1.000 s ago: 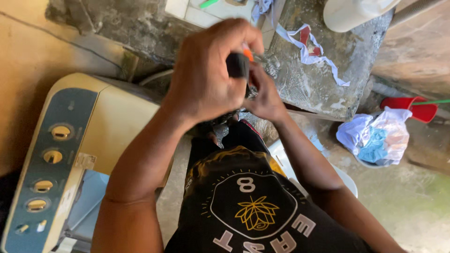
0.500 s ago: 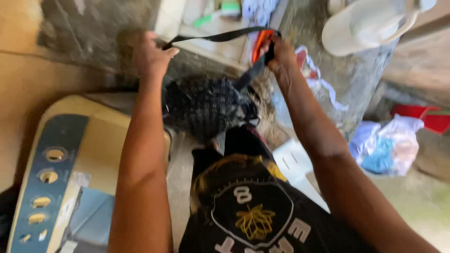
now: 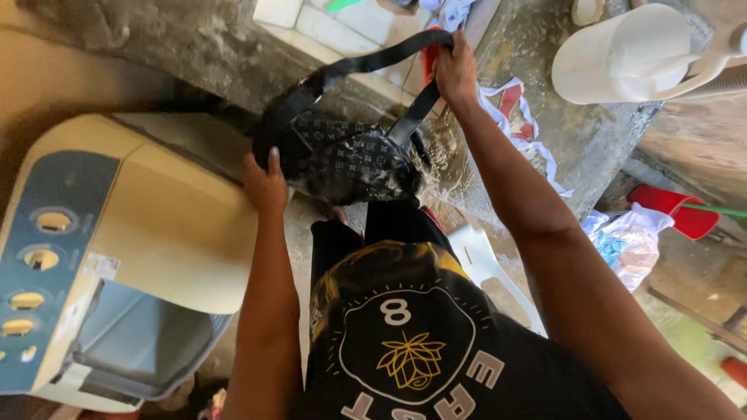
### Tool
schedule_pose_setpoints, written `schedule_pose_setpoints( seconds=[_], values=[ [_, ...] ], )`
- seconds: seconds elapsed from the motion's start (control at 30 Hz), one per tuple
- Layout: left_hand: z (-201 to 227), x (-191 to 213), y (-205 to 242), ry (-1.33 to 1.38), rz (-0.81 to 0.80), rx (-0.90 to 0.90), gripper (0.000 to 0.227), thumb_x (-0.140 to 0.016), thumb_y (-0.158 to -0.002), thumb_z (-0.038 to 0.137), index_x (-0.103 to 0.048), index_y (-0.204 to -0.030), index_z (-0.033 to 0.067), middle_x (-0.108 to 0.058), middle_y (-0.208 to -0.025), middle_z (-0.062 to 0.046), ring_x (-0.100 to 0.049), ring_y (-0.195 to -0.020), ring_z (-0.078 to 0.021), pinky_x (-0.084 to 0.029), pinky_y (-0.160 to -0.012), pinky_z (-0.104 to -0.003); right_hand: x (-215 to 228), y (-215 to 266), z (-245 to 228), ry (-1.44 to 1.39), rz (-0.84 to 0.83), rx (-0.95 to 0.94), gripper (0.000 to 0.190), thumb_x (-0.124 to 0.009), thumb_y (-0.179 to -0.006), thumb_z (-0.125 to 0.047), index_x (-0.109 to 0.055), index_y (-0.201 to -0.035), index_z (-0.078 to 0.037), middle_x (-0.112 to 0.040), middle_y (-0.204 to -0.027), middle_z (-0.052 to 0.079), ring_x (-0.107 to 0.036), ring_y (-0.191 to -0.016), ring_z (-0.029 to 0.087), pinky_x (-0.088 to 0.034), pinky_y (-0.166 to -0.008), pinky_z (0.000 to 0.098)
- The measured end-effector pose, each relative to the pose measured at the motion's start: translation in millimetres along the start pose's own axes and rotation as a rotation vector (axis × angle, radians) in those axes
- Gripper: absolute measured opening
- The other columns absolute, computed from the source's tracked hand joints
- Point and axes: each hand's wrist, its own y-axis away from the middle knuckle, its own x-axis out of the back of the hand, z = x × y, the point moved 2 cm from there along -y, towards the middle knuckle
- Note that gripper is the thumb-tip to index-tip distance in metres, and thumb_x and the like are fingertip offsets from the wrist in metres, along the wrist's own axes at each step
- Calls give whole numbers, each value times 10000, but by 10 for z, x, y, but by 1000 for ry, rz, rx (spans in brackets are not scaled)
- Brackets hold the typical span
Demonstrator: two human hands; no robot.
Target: The person cleans a black bag and its strap using a brush and cleaning solution. They scrub the exterior of the bag and the entire length of the strap before rinsing the items under a tap.
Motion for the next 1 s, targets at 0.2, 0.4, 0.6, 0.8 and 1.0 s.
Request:
schedule_pose_setpoints(
  seconds=[0.2,0.4,0.6,0.8,1.0],
  values=[
    [-88,117,127,1,225,-202,630,-531,-1081,463,-536,-1344,-109,-649,-1200,-343,-622,-1096,-524,-505,-911,-549,31,19,-199,207,-205,43,191,-517,-986,-158,-629,-1006,-5,-682,-743,163,-714,-661,289,-543,-623,441],
    [435,928,310,14,24,-116,633,-361,-1146,511,-714,-1111,-14,-690,-1032,-316,-633,-987,-536,-458,-828,-618,291,328,-614,374,-331,-130,282,-614,-1012,-297,-650,-934,-28,-688,-809,200,-687,-753,363,-526,-657,471],
    [1039,1012,8,-40,-129,-119,739,-416,-1034,666,-683,-1100,-20,-681,-1004,-311,-607,-931,-547,-458,-762,-611,615,698,-892,419,-216,132,575,-842,-943,-318,-510,-1288,0,-664,-1039,222,-666,-895,382,-508,-784,493],
    [918,979,133,-159,-100,-150,763,-442,-1066,670,-673,-1076,-57,-680,-1059,-322,-605,-1010,-543,-462,-869,-599,1240,1231,-1202,-141,-66,126,553,-813,-964,-225,-461,-1357,-56,-621,-1203,121,-606,-1083,221,-489,-947,374],
    [844,1128,457,-123,-145,-42,701,-402,-1052,626,-669,-1107,-20,-697,-1034,-299,-618,-951,-534,-463,-822,-605,851,2084,-1002,-144,-327,189,432,-728,-1063,-227,-533,-1413,-66,-630,-1255,171,-637,-1180,291,-522,-1031,436]
  ],
)
